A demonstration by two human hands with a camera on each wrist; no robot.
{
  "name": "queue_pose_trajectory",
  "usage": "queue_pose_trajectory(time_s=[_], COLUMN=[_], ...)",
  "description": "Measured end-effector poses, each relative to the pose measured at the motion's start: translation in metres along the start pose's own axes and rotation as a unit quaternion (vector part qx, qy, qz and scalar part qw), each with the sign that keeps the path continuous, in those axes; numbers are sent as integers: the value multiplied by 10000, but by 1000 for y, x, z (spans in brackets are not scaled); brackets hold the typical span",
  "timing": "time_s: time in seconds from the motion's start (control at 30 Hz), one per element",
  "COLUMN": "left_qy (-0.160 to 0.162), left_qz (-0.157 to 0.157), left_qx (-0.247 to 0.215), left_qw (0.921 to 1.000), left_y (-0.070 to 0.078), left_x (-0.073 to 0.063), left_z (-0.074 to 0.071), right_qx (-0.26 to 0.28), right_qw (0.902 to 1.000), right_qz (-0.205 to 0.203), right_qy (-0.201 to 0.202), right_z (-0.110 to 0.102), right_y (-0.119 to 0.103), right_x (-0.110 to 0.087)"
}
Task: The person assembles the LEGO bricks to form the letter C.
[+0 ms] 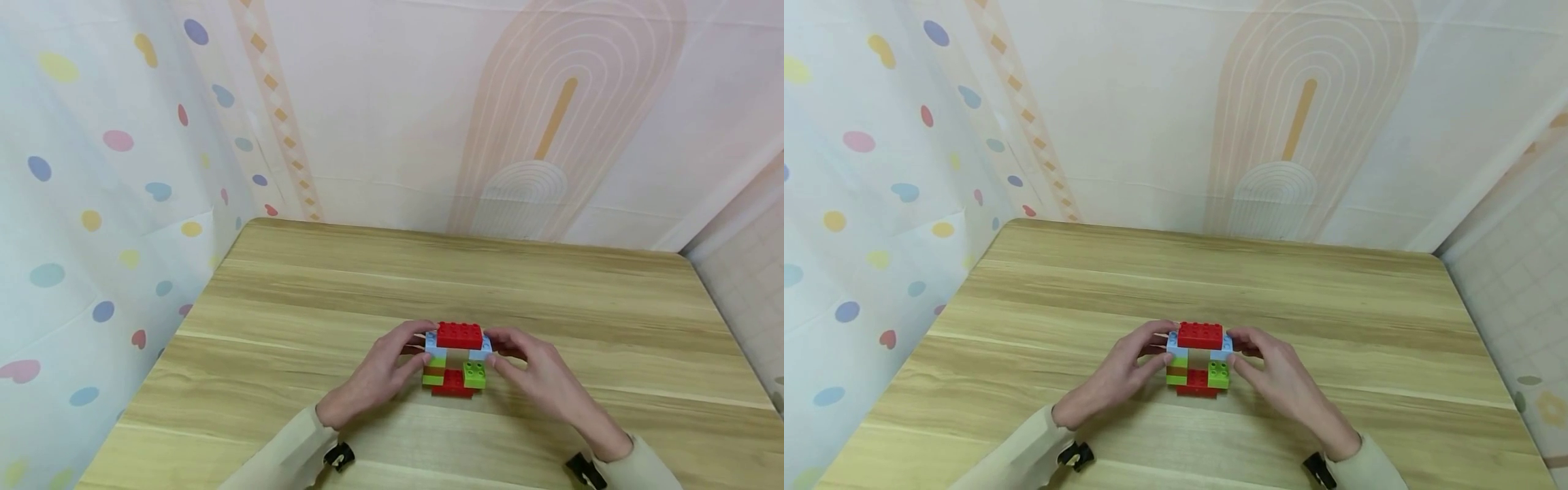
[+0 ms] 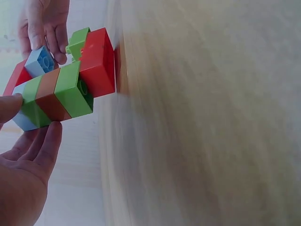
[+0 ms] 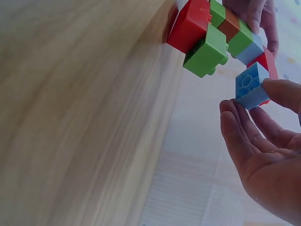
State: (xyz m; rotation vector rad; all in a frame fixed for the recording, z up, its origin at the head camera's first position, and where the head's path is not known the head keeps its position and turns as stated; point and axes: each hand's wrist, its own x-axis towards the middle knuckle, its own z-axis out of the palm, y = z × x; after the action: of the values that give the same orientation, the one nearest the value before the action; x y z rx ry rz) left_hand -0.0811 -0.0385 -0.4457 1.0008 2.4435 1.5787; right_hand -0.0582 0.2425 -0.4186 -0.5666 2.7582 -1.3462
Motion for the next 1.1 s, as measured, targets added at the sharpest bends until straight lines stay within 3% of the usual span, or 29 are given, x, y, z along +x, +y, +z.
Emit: queue_pose_trajectory(time_s=[0.6, 0.9, 1.1], left_qy=[84, 31, -64], left_qz=[-465, -605, -920], left_qx=[419, 340, 462], left_qw=[9980, 9976, 9947], left_y=[-2, -6, -10], left_x=[15, 24, 32], left_z=[-3, -6, -9], right_qx=[327, 98, -38], right_qw=[9983, 9975, 9975], right_qz=[296, 463, 409], right_qy=[-380, -524, -571], right_z=[-5, -6, -4], right_y=[7, 12, 15], right_x=[18, 29, 38])
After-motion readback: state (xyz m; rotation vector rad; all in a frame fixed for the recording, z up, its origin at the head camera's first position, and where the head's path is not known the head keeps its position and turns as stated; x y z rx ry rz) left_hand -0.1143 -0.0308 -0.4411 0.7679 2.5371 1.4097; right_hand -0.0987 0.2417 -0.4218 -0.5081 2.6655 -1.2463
